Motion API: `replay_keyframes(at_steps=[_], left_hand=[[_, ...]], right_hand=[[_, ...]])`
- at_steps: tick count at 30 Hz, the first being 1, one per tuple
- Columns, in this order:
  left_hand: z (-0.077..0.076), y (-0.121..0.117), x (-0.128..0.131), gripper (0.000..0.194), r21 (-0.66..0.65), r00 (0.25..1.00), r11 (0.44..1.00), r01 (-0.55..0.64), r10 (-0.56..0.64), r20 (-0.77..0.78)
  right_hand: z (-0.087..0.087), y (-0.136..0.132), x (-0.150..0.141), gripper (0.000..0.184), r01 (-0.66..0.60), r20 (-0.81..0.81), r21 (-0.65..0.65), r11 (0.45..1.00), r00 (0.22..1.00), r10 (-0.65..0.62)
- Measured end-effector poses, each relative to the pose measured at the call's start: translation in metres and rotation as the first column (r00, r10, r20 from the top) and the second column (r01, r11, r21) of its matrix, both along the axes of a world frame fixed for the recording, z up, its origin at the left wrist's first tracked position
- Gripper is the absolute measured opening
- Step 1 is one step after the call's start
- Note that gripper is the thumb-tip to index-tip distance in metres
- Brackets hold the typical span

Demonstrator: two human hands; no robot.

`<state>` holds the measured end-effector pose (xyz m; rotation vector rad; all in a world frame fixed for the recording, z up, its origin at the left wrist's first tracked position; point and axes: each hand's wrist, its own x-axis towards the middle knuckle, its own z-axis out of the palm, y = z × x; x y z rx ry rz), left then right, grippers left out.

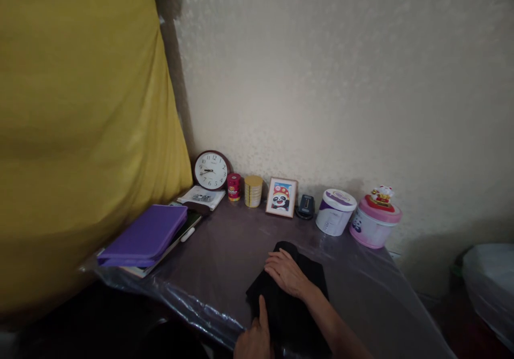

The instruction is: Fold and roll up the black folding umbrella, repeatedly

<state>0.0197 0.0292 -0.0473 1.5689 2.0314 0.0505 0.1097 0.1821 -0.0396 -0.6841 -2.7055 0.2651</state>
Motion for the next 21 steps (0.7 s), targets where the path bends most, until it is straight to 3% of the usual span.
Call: replay_keyframes(at_steps=[7,11,14,17,21], left_hand=[[0.007,-0.004,0.000,0.076,-0.003,1.000,1.000,-0.016,0.016,0.012],[0.012,-0.005,0.001,0.074,-0.003,1.000,1.000,-0.026,0.026,0.016],[0.013,-0.006,0.000,0.074,-0.022,1.000,1.000,-0.016,0.016,0.002],[0.012,-0.007,0.000,0.072,-0.005,1.000,1.000,0.008,-0.008,-0.009],[0.009,-0.009,-0.002,0.065,0.027,1.000,1.000,0.012,-0.013,0.015]], right_hand=[[-0.007,0.045,-0.003,0.028,0.153,0.100,0.084,0.985,0.982,-0.161],[-0.002,0.055,-0.009,0.029,0.268,0.076,0.119,0.956,0.958,-0.278],[0.000,0.038,-0.016,0.027,0.301,0.038,0.150,0.942,0.950,-0.310],[-0.001,-0.001,-0.024,0.030,0.195,0.076,0.145,0.970,0.975,-0.208],[0.007,-0.059,-0.030,0.039,0.023,0.128,-0.046,0.999,0.992,-0.017]])
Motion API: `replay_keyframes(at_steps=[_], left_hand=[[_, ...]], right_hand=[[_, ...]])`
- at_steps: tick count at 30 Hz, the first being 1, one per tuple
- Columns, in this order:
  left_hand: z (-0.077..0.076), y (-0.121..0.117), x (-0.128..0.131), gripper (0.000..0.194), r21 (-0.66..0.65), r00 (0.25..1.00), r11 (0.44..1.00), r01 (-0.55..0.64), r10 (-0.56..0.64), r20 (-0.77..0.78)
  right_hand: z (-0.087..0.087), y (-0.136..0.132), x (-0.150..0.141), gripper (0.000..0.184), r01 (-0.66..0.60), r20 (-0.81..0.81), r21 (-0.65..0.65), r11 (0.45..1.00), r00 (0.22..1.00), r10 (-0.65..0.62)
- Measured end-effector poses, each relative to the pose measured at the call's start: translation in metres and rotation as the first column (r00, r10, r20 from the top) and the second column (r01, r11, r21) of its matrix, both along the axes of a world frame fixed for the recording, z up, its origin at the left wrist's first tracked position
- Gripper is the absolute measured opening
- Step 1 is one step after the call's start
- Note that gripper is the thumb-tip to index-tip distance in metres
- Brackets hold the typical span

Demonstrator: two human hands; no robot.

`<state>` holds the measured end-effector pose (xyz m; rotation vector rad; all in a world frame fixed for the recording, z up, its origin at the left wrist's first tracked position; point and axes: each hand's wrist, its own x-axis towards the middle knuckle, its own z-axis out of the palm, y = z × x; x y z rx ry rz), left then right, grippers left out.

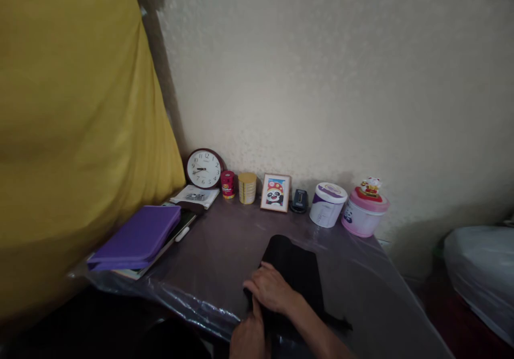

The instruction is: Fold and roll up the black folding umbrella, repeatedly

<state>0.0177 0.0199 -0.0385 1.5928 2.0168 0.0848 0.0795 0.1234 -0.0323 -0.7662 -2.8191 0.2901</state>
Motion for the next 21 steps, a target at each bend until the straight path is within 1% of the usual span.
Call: replay_keyframes(at_steps=[1,2,3,4,5,6,7,9,10,11,12,13,14,16,18,21], left_hand=[[0.000,0.000,0.000,0.060,0.007,1.000,1.000,0.006,-0.007,0.013],[-0.001,-0.001,-0.001,0.057,0.012,1.000,1.000,0.008,-0.009,0.018],[-0.001,-0.001,-0.001,0.056,0.012,1.000,1.000,0.005,-0.005,0.013],[-0.001,-0.002,-0.001,0.059,0.011,1.000,1.000,-0.002,0.002,0.000],[-0.001,-0.002,-0.001,0.063,0.012,1.000,1.000,-0.004,0.004,-0.011],[-0.001,-0.003,-0.001,0.067,0.015,1.000,1.000,-0.005,0.005,-0.020],[-0.002,-0.003,-0.001,0.069,0.020,1.000,1.000,-0.006,0.007,-0.026],[-0.004,-0.004,-0.001,0.069,0.039,1.000,0.999,-0.006,0.007,-0.020],[-0.005,-0.004,-0.001,0.068,0.047,1.000,0.999,-0.005,0.006,-0.016],[-0.006,-0.004,-0.001,0.068,0.051,1.000,0.999,-0.006,0.007,-0.017],[-0.007,-0.004,-0.001,0.068,0.056,1.000,0.998,-0.004,0.005,-0.019],[-0.008,-0.004,-0.001,0.068,0.059,1.000,0.998,0.002,-0.001,-0.018],[-0.009,-0.004,-0.001,0.068,0.058,1.000,0.998,0.007,-0.006,-0.020],[-0.010,-0.004,-0.001,0.069,0.049,1.000,0.999,0.003,-0.002,-0.024],[-0.011,-0.004,-0.001,0.069,0.045,1.000,0.999,-0.005,0.006,-0.026],[-0.011,-0.004,-0.001,0.069,0.050,1.000,0.999,0.004,-0.002,-0.022]], right_hand=[[0.004,-0.009,0.002,0.038,-0.089,-0.042,-0.087,0.992,0.995,0.086],[0.009,-0.015,0.007,0.035,-0.121,-0.134,-0.156,0.980,0.986,0.100],[0.013,-0.017,0.014,0.032,-0.108,-0.235,-0.198,0.974,0.970,0.060],[0.015,-0.016,0.023,0.030,-0.041,-0.336,-0.217,0.975,0.941,-0.035],[0.016,-0.013,0.036,0.029,0.081,-0.418,-0.219,0.972,0.893,-0.168],[0.015,-0.007,0.051,0.030,0.226,-0.469,-0.208,0.952,0.831,-0.299],[0.011,-0.001,0.067,0.032,0.381,-0.505,-0.189,0.905,0.753,-0.422],[-0.001,0.009,0.100,0.036,0.625,-0.524,-0.163,0.763,0.601,-0.604],[-0.008,0.011,0.115,0.038,0.705,-0.524,-0.159,0.691,0.533,-0.665],[-0.016,0.012,0.128,0.039,0.757,-0.508,-0.173,0.630,0.479,-0.715],[-0.023,0.011,0.138,0.038,0.771,-0.484,-0.212,0.601,0.452,-0.750],[-0.029,0.008,0.145,0.037,0.771,-0.459,-0.254,0.584,0.435,-0.774],[-0.034,0.005,0.149,0.036,0.760,-0.434,-0.295,0.579,0.433,-0.790],[-0.039,-0.002,0.150,0.033,0.725,-0.404,-0.358,0.589,0.448,-0.797],[-0.041,-0.007,0.145,0.033,0.698,-0.398,-0.391,0.600,0.460,-0.794],[-0.041,-0.010,0.136,0.034,0.676,-0.408,-0.432,0.597,0.444,-0.798]])
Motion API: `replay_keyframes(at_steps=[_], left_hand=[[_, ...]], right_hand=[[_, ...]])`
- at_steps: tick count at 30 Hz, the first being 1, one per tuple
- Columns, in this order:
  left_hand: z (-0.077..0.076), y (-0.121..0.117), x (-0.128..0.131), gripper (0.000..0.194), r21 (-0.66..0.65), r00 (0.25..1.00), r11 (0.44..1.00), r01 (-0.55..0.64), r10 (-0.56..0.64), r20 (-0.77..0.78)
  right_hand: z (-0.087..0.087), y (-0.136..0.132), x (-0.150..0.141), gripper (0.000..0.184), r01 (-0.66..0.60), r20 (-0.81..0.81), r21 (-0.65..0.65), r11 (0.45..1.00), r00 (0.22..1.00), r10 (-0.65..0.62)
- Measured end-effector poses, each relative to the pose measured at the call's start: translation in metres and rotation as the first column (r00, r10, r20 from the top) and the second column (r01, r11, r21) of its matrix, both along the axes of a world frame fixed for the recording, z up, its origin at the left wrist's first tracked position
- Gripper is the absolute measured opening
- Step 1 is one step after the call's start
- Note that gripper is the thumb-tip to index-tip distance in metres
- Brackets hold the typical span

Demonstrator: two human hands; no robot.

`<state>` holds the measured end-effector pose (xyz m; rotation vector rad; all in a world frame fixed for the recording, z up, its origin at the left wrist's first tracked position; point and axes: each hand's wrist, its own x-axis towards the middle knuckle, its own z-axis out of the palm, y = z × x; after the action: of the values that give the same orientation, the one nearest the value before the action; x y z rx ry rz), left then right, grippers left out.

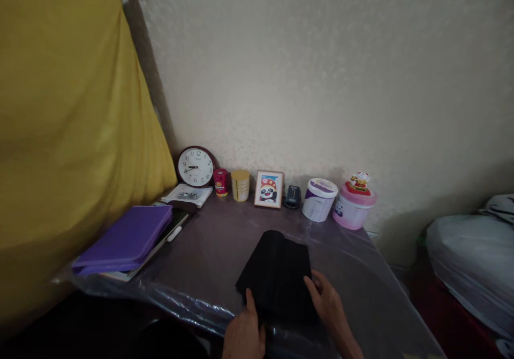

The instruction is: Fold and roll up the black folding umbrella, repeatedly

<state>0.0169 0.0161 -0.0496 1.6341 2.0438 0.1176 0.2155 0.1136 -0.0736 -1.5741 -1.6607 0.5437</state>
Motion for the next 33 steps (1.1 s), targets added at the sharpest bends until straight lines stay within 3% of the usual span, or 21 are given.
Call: replay_keyframes(at_steps=[9,13,18,21,28,33], left_hand=[[0.001,0.001,-0.001,0.069,0.020,1.000,1.000,0.005,-0.006,0.025],[0.005,0.004,0.000,0.067,0.014,1.000,1.000,0.007,-0.007,-0.013],[0.003,0.011,0.001,0.066,0.036,0.999,0.999,0.018,-0.016,-0.046],[-0.003,0.013,0.003,0.069,0.055,0.998,0.998,0.015,-0.012,-0.063],[-0.004,0.014,0.005,0.069,0.028,0.999,1.000,0.010,-0.008,-0.052],[0.002,0.016,0.004,0.068,0.002,0.999,1.000,0.010,-0.010,-0.036]], right_hand=[[0.002,0.000,-0.010,0.047,-0.065,-0.240,-0.249,0.966,0.971,0.003],[0.026,0.007,-0.017,0.050,-0.153,-0.392,-0.256,0.954,0.919,0.042],[0.065,0.013,-0.040,0.054,-0.274,-0.623,-0.266,0.924,0.781,0.052],[0.074,0.018,-0.061,0.056,-0.316,-0.701,-0.272,0.909,0.712,0.038],[0.058,0.039,-0.115,0.055,-0.418,-0.708,-0.236,0.877,0.692,0.139],[0.033,0.054,-0.137,0.052,-0.446,-0.546,-0.239,0.863,0.797,0.260]])
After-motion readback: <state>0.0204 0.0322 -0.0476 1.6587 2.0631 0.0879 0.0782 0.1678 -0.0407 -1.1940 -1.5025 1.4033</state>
